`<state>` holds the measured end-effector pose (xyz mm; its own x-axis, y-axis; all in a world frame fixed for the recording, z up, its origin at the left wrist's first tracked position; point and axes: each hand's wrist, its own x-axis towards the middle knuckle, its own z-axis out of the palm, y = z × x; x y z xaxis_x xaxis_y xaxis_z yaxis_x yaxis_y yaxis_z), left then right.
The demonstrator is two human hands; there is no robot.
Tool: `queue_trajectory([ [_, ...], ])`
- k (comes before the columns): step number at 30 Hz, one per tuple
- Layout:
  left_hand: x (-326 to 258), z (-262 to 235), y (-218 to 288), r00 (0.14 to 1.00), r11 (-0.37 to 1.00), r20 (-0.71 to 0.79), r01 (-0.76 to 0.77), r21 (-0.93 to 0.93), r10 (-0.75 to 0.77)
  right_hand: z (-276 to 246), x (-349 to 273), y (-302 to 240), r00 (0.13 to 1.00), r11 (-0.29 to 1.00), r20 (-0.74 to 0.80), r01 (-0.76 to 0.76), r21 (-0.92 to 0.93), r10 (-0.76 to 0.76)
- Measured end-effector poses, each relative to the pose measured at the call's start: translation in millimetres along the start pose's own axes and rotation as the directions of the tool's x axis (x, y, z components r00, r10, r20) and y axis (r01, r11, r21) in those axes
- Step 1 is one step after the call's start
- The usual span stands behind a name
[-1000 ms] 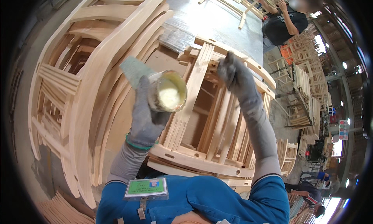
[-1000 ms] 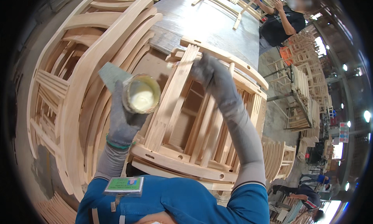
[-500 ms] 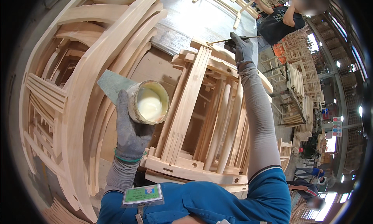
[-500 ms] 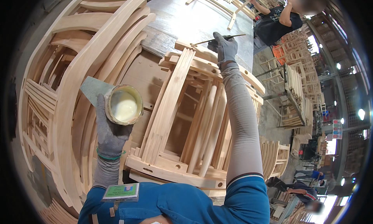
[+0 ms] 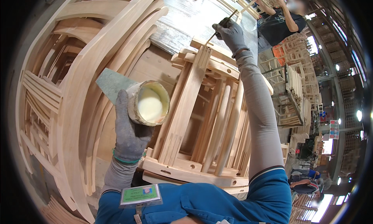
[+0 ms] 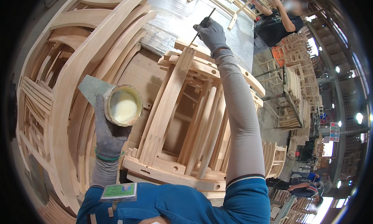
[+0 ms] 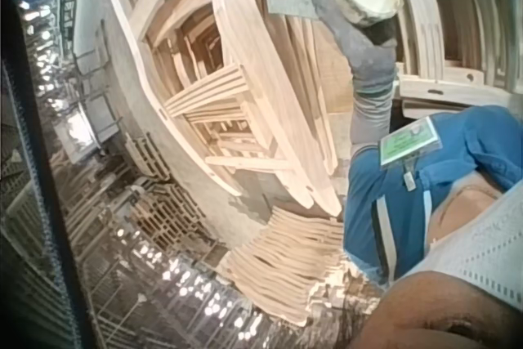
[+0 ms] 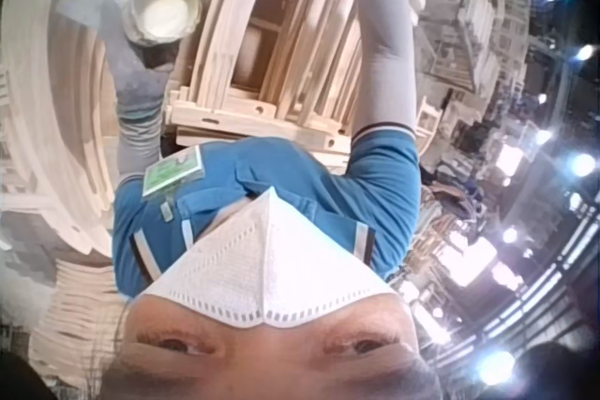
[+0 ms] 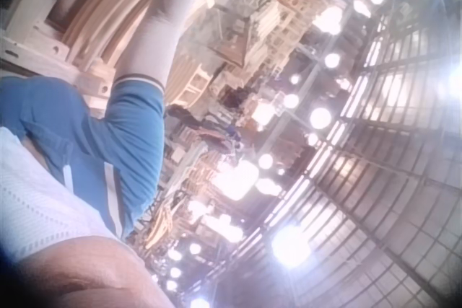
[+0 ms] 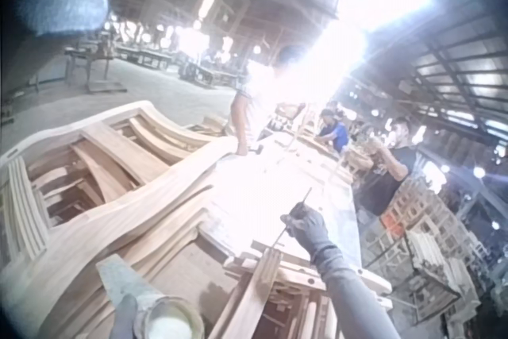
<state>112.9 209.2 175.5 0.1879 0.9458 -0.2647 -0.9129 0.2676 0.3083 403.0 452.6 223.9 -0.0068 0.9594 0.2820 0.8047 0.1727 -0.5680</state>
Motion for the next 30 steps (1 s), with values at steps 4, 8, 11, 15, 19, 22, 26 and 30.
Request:
queue_trajectory([
  [4, -0.4, 0.1, 2.1, 1.0, 1.0, -0.006, -0.005, -0.006, 0.005, -3.1, 4.7, -10.7, 0.996, 0.951, -0.066, -0.074, -0.301, 0.057],
  [8, -4.5, 1.0, 0.8, 1.0, 1.0, -0.001, -0.013, 0.018, 0.013, 7.0, -0.2, -14.6, 0.991, 0.97, -0.024, -0.124, 0.211, 0.132],
  [11, -6.9, 0.8, -1.4, 0.999, 0.999, 0.05, -0.022, 0.024, 0.021, -6.8, -8.9, -0.1, 0.99, 0.931, -0.04, -0.115, 0.346, 0.137],
  [15, -17.9, 10.1, -1.9, 0.994, 0.997, 0.089, -0.064, 0.054, 0.059, -39.7, -37.2, 6.5, 0.99, 0.858, -0.017, -0.116, 0.501, 0.143],
  [19, -30.5, 19.7, -1.6, 0.987, 0.999, 0.154, -0.051, -0.002, 0.051, -64.5, -102.7, -62.2, 0.999, 0.7, 0.001, -0.027, 0.713, 0.037],
  [22, -42.9, 23.0, -3.9, 0.983, 0.997, 0.17, -0.073, 0.024, 0.067, -79.7, -181.3, -124.5, 0.997, 0.688, 0.054, 0.001, 0.726, -0.06],
  [26, -72.8, 27.5, -14.2, 0.942, 0.924, 0.281, -0.264, 0.277, 0.185, -78.6, -259.7, -163.3, 0.957, 0.527, 0.11, 0.051, 0.848, -0.27],
  [30, -98.9, 18.2, -15.5, 0.803, 0.709, 0.523, -0.545, 0.447, 0.287, -76.7, -296.3, -176.2, 0.96, 0.648, 0.151, 0.038, 0.761, -0.235],
])
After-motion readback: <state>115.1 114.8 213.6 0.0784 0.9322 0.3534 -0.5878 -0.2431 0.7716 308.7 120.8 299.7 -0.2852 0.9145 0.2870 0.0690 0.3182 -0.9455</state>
